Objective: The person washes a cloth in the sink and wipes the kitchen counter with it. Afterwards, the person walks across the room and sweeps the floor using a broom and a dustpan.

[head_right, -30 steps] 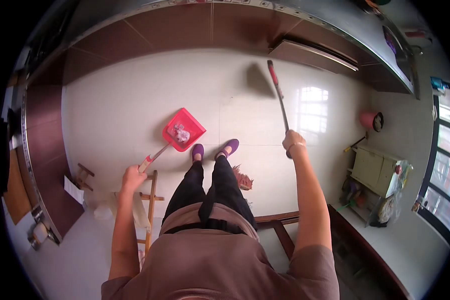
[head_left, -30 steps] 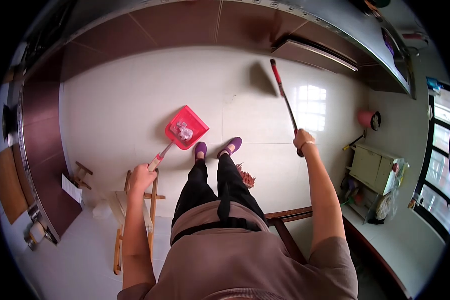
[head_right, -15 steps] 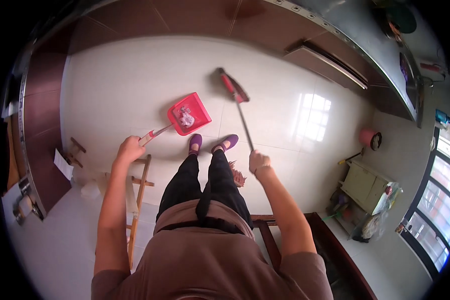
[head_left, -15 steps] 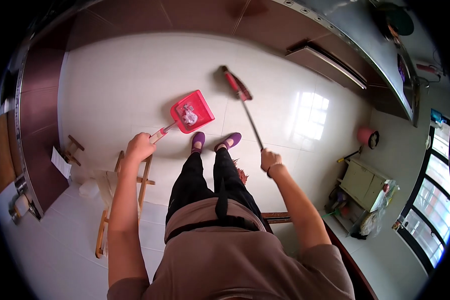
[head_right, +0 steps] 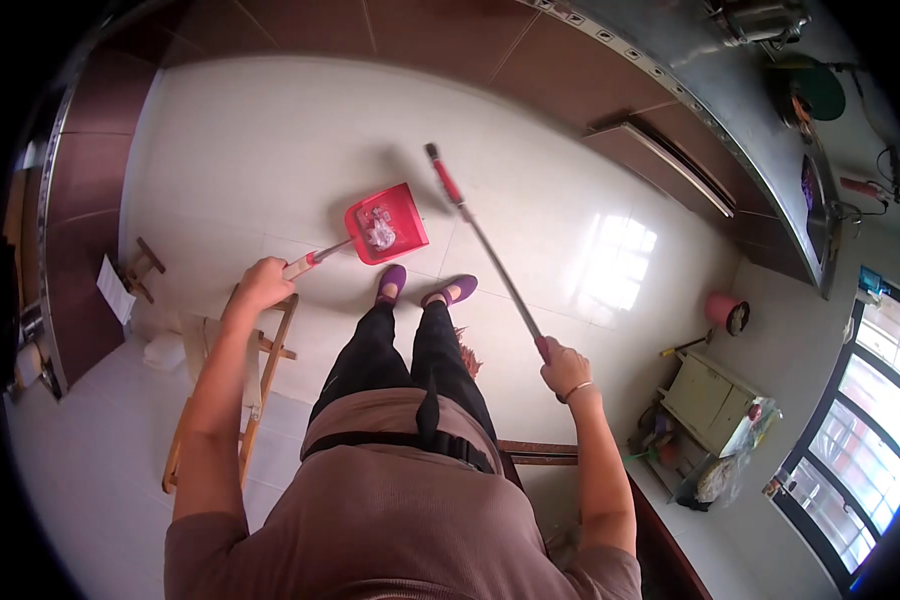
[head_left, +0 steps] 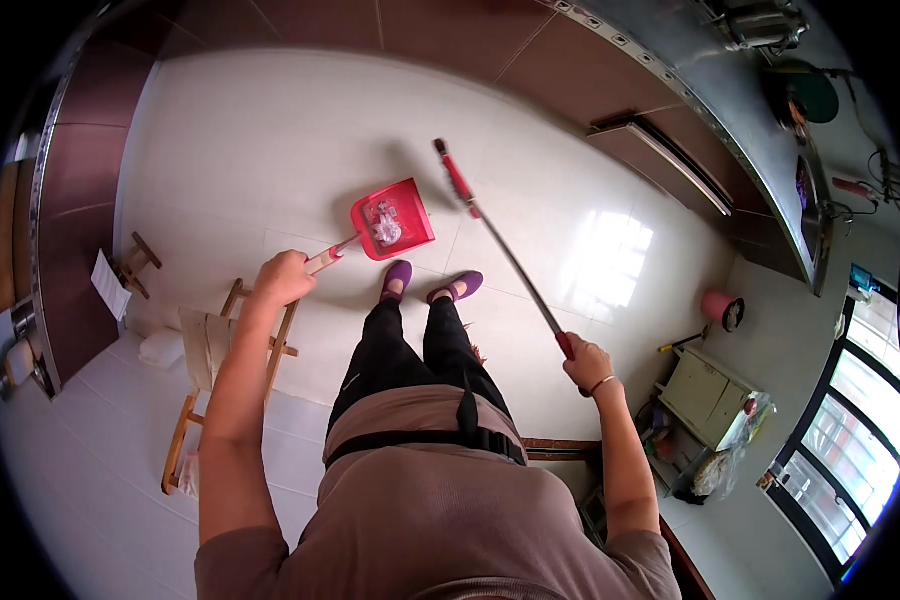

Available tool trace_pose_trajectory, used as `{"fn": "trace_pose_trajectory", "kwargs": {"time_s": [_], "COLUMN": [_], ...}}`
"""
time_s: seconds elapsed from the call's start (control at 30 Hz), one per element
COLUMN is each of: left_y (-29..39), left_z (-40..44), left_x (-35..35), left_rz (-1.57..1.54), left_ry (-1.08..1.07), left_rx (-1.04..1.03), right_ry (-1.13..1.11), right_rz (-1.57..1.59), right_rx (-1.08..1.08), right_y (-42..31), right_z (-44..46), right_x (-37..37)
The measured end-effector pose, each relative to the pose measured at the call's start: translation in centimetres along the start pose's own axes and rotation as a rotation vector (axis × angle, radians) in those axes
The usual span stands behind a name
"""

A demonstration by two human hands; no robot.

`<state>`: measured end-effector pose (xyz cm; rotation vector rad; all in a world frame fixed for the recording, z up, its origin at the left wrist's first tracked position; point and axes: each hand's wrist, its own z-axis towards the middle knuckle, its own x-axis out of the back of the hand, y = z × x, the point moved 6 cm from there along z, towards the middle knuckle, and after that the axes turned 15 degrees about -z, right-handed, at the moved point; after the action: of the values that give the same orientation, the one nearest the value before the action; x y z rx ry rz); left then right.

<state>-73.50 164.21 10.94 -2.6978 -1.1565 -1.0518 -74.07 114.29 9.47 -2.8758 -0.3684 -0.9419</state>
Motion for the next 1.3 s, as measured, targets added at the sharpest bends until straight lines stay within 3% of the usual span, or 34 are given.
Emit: {"fn": "trace_pose_trajectory", "kwargs": {"time_s": [0.23,0.43,0.63,0.7,0.8,0.9,1.17,1.23,1.3], "left_y": [-0.1,-1.2,-0.8,-0.7,-0.8,-0.5,-2.5,-2.5,-3.0], "left_z": [-1.2,0.0,0.5,0.3,-0.6,-1.6,-2.0,-1.7,-1.0], "left_x": [2.2,1.5,1.4,1.5,2.1,3.7,7.8,9.3,10.6], "left_rz": [0.044,0.083,0.051,0.067,0.104,0.092,0.072,0.069,0.103], "left_ry": [-0.024,0.005,-0.003,0.0,-0.004,0.027,0.083,0.08,0.084], "left_rx": [0.03,-0.017,-0.069,-0.073,-0.058,-0.052,-0.034,-0.045,-0.075], "right_ry": [0.0,-0.09,-0.201,-0.317,-0.067,-0.076,-0.004,-0.036,-0.212], "right_rz": [-0.139,-0.032,0.465,0.578,0.385,0.254,0.408,0.511,0.542], "right_rx": [-0.127,0.047,0.212,0.161,0.095,-0.023,-0.257,-0.314,-0.361], "right_y": [-1.8,-10.9,-11.8,-10.8,-9.5,-7.3,-4.7,-4.4,-4.9], "right_z": [6.2,4.9,1.4,-0.6,-4.2,-6.6,-8.0,-8.3,-9.1], "right_x": [-3.5,-7.2,-7.9,-8.3,-7.6,-10.3,-19.0,-20.8,-22.2]}}
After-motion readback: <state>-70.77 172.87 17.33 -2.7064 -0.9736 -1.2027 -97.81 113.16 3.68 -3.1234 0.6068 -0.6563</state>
